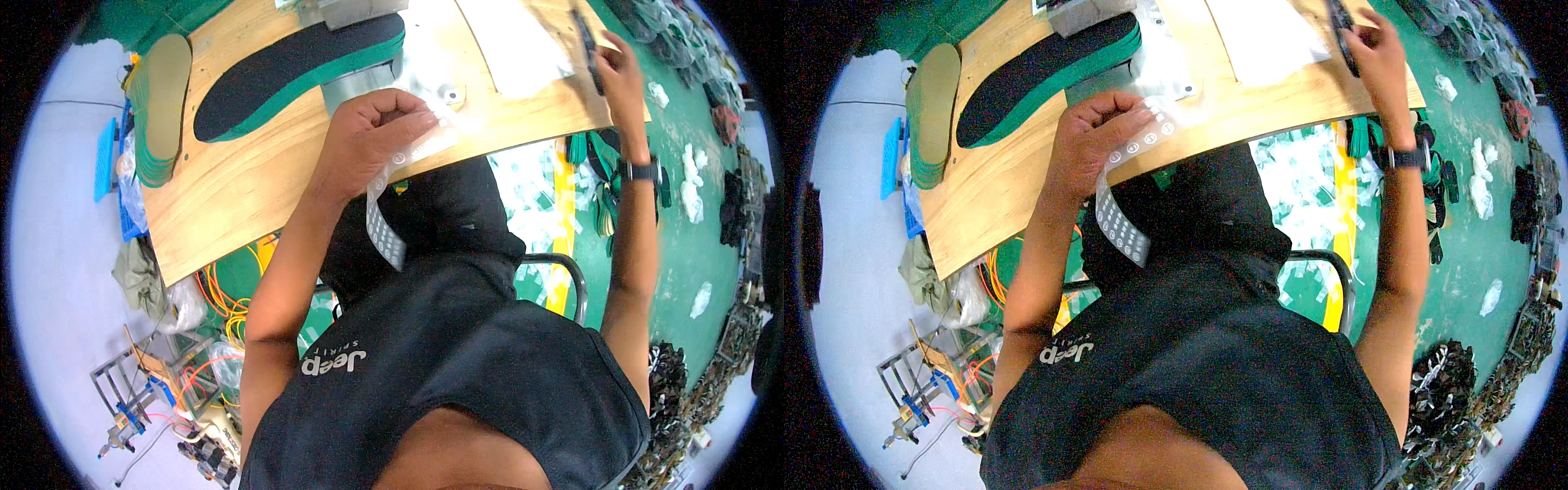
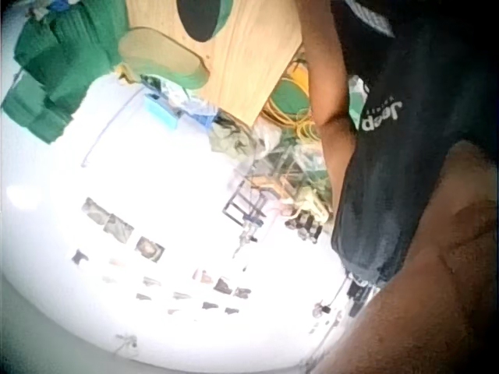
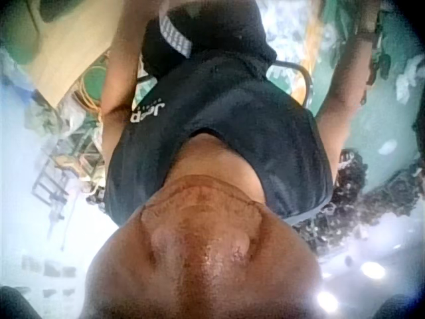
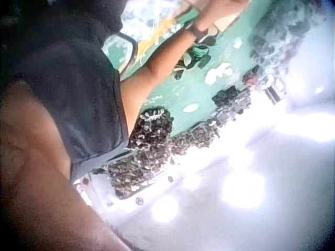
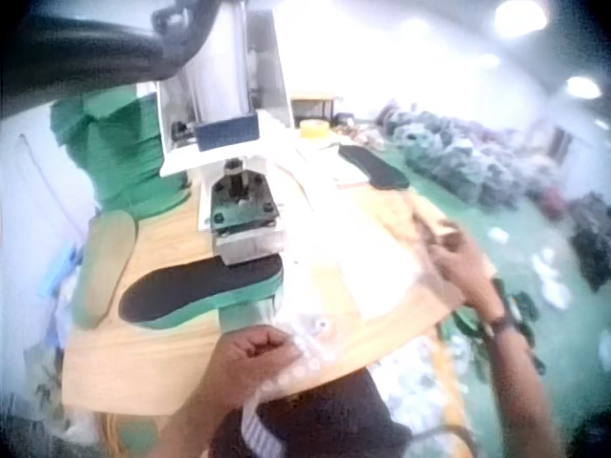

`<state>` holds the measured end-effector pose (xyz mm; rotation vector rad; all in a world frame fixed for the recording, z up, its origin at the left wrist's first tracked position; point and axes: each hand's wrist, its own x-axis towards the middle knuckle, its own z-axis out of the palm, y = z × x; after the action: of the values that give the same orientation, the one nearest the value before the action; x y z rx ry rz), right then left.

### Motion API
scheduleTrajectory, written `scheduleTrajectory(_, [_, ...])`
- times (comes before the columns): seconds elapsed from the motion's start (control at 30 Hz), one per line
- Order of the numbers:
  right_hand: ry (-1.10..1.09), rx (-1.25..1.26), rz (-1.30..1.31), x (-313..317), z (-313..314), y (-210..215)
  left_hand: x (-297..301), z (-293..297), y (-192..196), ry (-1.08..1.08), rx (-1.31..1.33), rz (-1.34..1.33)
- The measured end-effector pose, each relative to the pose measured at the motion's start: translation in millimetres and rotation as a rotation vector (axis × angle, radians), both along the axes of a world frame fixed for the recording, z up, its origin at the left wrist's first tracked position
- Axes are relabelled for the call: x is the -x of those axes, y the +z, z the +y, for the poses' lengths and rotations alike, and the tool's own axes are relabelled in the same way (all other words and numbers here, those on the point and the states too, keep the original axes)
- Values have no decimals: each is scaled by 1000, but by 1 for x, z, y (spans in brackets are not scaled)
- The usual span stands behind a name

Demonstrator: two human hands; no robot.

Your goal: The person cuts small white circular labels from a plastic sheet using shears and applies one to each shoe insole, then secures a stack of finished insoles with a rubber band.

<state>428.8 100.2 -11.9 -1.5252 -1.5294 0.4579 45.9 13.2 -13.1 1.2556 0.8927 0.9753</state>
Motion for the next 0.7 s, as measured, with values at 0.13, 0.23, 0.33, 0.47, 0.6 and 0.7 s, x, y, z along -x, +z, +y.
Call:
scheduleTrajectory(0.13, [244,9,634,91,-98,40,4,-8,11,14,164,-64])
scheduleTrajectory(0.23, [530,381,837,100,-147,18,6,-6,6,0,220,-223])
scheduleTrajectory(0.33, [609,590,676,122,-185,8,15,-1,1,-30,168,-275])
scheduleTrajectory(0.47, [613,703,670,137,-204,-8,9,-3,2,79,117,-262])
scheduleTrajectory(0.6, [521,829,907,152,-204,2,7,-5,3,74,126,-181])
scheduleTrajectory(0.7, [644,807,853,142,-199,-11,5,-6,0,24,68,-134])
